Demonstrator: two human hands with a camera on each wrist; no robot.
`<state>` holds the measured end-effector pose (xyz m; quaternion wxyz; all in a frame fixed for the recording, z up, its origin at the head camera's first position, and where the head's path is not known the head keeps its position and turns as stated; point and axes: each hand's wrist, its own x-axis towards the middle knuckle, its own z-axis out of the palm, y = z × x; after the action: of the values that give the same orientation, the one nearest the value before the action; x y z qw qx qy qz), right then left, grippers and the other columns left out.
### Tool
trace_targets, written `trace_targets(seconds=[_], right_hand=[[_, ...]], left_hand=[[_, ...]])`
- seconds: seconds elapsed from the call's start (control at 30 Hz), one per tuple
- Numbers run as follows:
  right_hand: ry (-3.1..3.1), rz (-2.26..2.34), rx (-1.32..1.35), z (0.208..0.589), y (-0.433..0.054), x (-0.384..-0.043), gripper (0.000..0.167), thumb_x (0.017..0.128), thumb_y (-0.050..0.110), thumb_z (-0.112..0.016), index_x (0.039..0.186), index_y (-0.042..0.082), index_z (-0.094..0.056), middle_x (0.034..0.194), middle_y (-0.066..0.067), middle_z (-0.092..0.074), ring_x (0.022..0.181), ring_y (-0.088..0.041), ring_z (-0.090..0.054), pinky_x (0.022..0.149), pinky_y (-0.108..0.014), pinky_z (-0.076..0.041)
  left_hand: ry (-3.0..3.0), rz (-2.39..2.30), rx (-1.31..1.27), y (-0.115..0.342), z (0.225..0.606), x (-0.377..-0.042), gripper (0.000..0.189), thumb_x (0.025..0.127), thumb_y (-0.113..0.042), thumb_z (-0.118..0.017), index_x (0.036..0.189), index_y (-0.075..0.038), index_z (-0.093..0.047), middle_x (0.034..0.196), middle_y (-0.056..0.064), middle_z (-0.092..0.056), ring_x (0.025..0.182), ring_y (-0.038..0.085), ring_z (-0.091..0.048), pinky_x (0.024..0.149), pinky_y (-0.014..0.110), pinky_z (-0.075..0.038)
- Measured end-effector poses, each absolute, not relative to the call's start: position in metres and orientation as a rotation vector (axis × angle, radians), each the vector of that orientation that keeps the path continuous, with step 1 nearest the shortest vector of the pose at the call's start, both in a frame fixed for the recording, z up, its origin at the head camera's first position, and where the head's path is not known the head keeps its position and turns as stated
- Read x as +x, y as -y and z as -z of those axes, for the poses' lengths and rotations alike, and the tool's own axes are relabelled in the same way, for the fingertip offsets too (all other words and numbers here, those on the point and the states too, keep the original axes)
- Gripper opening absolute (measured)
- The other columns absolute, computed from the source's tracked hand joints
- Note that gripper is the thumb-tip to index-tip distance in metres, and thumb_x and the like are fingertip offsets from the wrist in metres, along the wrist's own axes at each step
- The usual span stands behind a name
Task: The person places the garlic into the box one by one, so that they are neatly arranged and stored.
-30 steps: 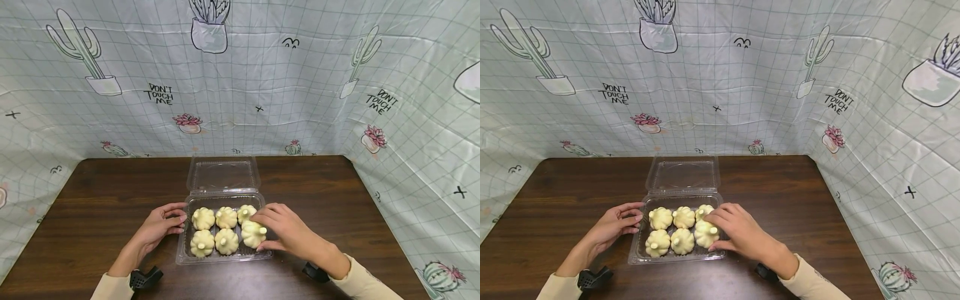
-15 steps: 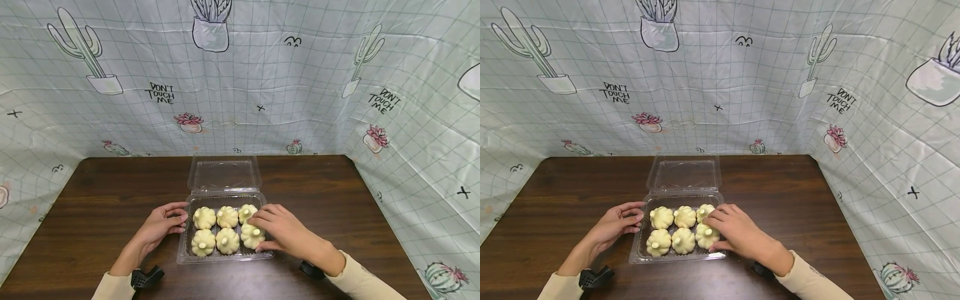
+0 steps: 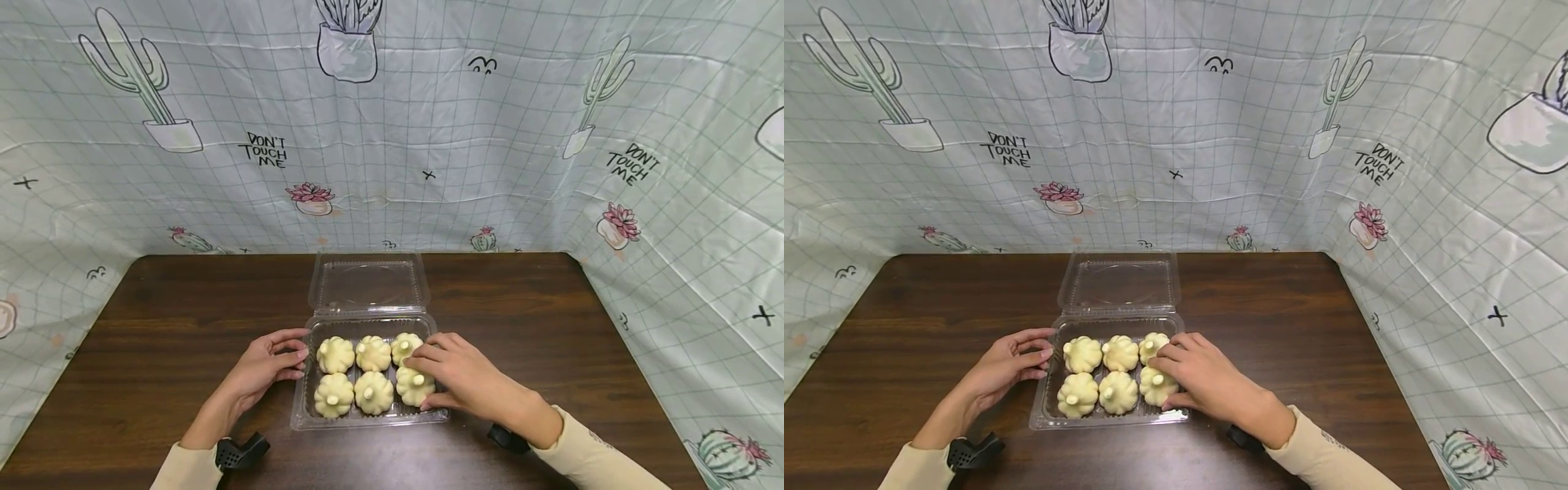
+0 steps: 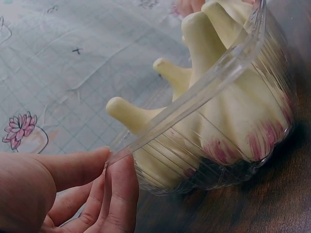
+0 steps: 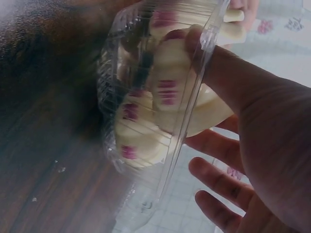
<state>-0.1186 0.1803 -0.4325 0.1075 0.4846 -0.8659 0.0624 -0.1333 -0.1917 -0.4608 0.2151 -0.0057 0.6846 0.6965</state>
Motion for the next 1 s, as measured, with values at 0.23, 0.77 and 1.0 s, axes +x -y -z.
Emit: trace_targets(seconds=[0.23, 0.77, 1.0], right_hand=[[2.618, -0.054, 1.415, 0.429, -0.173, -0.119, 0.069, 0.075, 0.052, -0.089, 0.13, 0.013, -0.073, 0.122, 0.002, -0.072, 0.114, -0.02, -0.06, 0.105, -0.038, -0.051], [2.652, 0.091, 1.389, 0.428, -0.163, -0.115, 0.066, 0.072, 0.051, -0.093, 0.123, 0.014, -0.073, 0.118, 0.001, -0.067, 0.109, -0.021, -0.059, 0.096, -0.036, -0.052], [2.646, 0.168, 1.382, 0.429, -0.159, -0.115, 0.063, 0.072, 0.053, -0.092, 0.119, 0.014, -0.074, 0.113, 0.001, -0.066, 0.111, -0.022, -0.06, 0.099, -0.036, -0.052]], left_hand=[[-1.907, -1.933, -0.01, 0.191, 0.459, -0.134, 0.055, 0.106, -0.001, -0.062, 0.155, 0.011, -0.04, 0.11, 0.005, -0.062, 0.083, 0.011, -0.068, 0.076, 0.024, -0.063], [-1.902, -1.934, -0.017, 0.19, 0.458, -0.132, 0.053, 0.106, 0.0, -0.06, 0.154, 0.011, -0.041, 0.109, 0.005, -0.062, 0.083, 0.011, -0.067, 0.076, 0.024, -0.063], [-1.893, -1.938, -0.02, 0.191, 0.459, -0.133, 0.053, 0.106, 0.001, -0.06, 0.155, 0.012, -0.04, 0.109, 0.004, -0.062, 0.083, 0.011, -0.068, 0.076, 0.024, -0.063]])
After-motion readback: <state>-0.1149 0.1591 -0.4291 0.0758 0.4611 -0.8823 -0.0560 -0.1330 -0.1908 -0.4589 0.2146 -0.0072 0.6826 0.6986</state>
